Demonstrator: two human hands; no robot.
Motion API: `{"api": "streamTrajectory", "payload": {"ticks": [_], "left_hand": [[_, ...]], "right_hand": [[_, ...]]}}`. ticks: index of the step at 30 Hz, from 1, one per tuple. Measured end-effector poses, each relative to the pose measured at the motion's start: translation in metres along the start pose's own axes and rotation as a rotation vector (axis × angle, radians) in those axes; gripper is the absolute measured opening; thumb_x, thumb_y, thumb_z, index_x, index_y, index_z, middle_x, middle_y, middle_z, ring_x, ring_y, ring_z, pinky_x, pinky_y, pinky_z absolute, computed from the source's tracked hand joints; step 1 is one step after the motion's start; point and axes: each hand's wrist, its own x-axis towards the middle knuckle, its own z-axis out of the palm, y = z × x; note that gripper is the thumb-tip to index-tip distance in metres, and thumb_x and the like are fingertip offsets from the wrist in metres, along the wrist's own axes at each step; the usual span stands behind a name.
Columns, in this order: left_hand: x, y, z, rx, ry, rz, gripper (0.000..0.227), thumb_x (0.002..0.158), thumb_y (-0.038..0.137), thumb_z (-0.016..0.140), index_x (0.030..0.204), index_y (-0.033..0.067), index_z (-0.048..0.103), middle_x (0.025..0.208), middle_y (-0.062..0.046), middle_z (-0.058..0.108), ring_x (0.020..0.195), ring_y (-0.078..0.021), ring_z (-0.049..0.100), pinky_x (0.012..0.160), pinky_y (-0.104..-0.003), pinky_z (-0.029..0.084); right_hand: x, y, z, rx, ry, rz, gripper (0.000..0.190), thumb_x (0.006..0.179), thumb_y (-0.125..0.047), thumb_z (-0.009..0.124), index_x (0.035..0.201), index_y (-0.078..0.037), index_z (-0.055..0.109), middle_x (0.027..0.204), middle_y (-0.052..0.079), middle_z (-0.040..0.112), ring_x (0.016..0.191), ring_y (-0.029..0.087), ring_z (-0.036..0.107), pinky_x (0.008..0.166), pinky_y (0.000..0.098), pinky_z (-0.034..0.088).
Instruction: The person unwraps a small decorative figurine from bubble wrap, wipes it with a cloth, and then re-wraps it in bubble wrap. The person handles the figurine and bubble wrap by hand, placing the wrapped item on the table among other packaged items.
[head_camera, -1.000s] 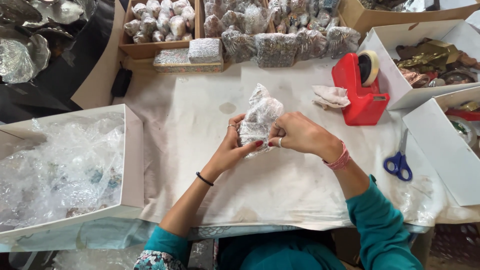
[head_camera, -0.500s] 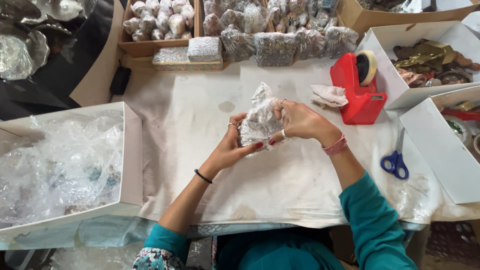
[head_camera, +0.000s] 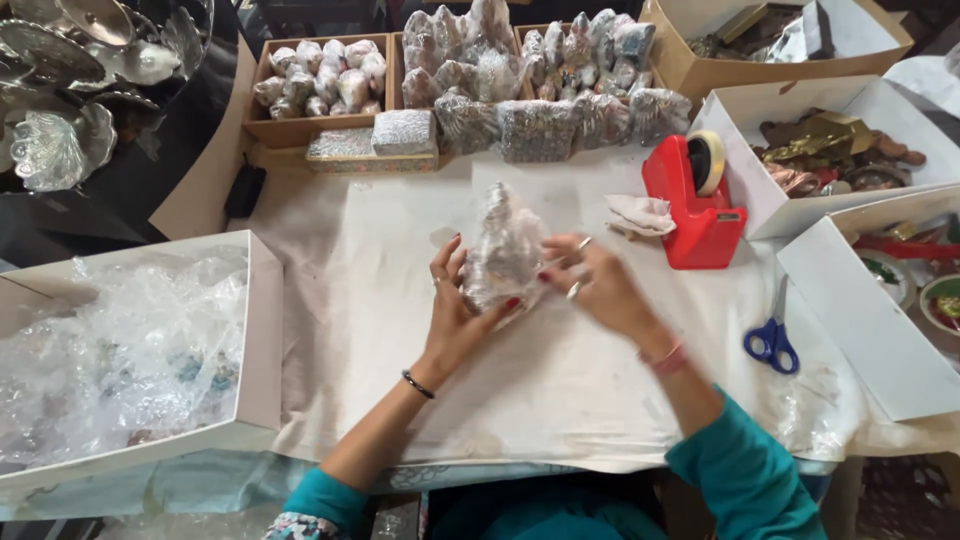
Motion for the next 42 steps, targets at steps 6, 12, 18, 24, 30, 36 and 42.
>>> {"api": "streamTrajectory", "payload": {"ticks": [6, 12, 18, 24, 30, 36, 42], "left_hand": [[-0.031, -0.013, 0.015, 0.692, 0.082, 0.362, 0.094, 0.092, 0.031, 0.078, 0.156, 0.0031, 0.015, 0.156, -0.033, 0.043, 0.132, -0.0469, 0.057, 0.103, -0.047, 0.055], [-0.038, -0.004, 0.016, 0.48, -0.251, 0.375, 0.1, 0.074, 0.003, 0.057, 0.159, -0.0048, 0.004, 0.161, -0.035, 0.031, 0.134, -0.0518, 0.05, 0.112, -0.052, 0.049], [-0.023, -0.016, 0.003, 0.604, -0.075, 0.429, 0.093, 0.082, 0.004, 0.068, 0.159, 0.0006, 0.016, 0.16, -0.022, 0.036, 0.143, -0.0439, 0.045, 0.122, -0.049, 0.04], [0.0, -0.018, -0.011, 0.534, -0.171, 0.207, 0.125, 0.07, 0.024, 0.095, 0.155, -0.0054, 0.008, 0.158, -0.03, 0.024, 0.142, -0.045, 0.03, 0.115, -0.052, 0.029], [0.0, -0.028, -0.012, 0.253, -0.359, -0.184, 0.085, 0.073, 0.017, 0.096, 0.142, 0.0019, 0.049, 0.133, -0.016, 0.067, 0.124, -0.0242, 0.066, 0.107, -0.038, 0.055], [0.001, -0.035, -0.009, 0.275, -0.256, -0.102, 0.095, 0.067, 0.017, 0.099, 0.142, 0.003, 0.042, 0.13, -0.017, 0.066, 0.121, -0.0254, 0.066, 0.102, -0.039, 0.055], [-0.002, -0.025, -0.005, 0.306, -0.086, -0.052, 0.133, 0.064, 0.016, 0.098, 0.159, 0.0066, 0.005, 0.152, -0.021, 0.035, 0.126, -0.0331, 0.053, 0.107, -0.048, 0.046]], "right_hand": [[-0.025, 0.01, 0.06, 0.262, -0.041, -0.225, 0.102, 0.093, -0.026, 0.08, 0.163, 0.001, 0.011, 0.161, 0.018, 0.035, 0.148, 0.026, 0.039, 0.12, 0.0366, 0.035], [-0.006, 0.01, 0.041, 0.422, 0.053, 0.0, 0.096, 0.081, -0.022, 0.085, 0.154, -0.003, 0.025, 0.142, 0.01, 0.052, 0.128, 0.018, 0.054, 0.108, 0.0323, 0.047], [0.005, 0.035, 0.026, 0.558, 0.078, 0.087, 0.072, 0.079, -0.009, 0.079, 0.143, 0.001, 0.047, 0.127, 0.007, 0.064, 0.114, 0.015, 0.061, 0.102, 0.032, 0.051], [0.021, 0.086, 0.003, 0.755, -0.15, 0.131, 0.082, 0.075, -0.025, 0.075, 0.147, 0.0, 0.045, 0.13, 0.006, 0.064, 0.117, 0.014, 0.062, 0.101, 0.0311, 0.053], [0.011, 0.068, 0.003, 0.539, -0.324, 0.157, 0.091, 0.068, -0.021, 0.075, 0.151, 0.004, 0.045, 0.131, 0.008, 0.064, 0.118, 0.016, 0.061, 0.104, 0.0292, 0.048], [0.016, 0.066, -0.001, 0.508, -0.341, 0.176, 0.093, 0.067, -0.022, 0.076, 0.15, 0.001, 0.043, 0.134, 0.009, 0.062, 0.123, 0.017, 0.058, 0.108, 0.0294, 0.044], [0.019, 0.073, 0.001, 0.537, -0.245, 0.122, 0.099, 0.069, -0.034, 0.081, 0.152, -0.003, 0.035, 0.141, 0.008, 0.053, 0.131, 0.017, 0.052, 0.111, 0.03, 0.042]]}}
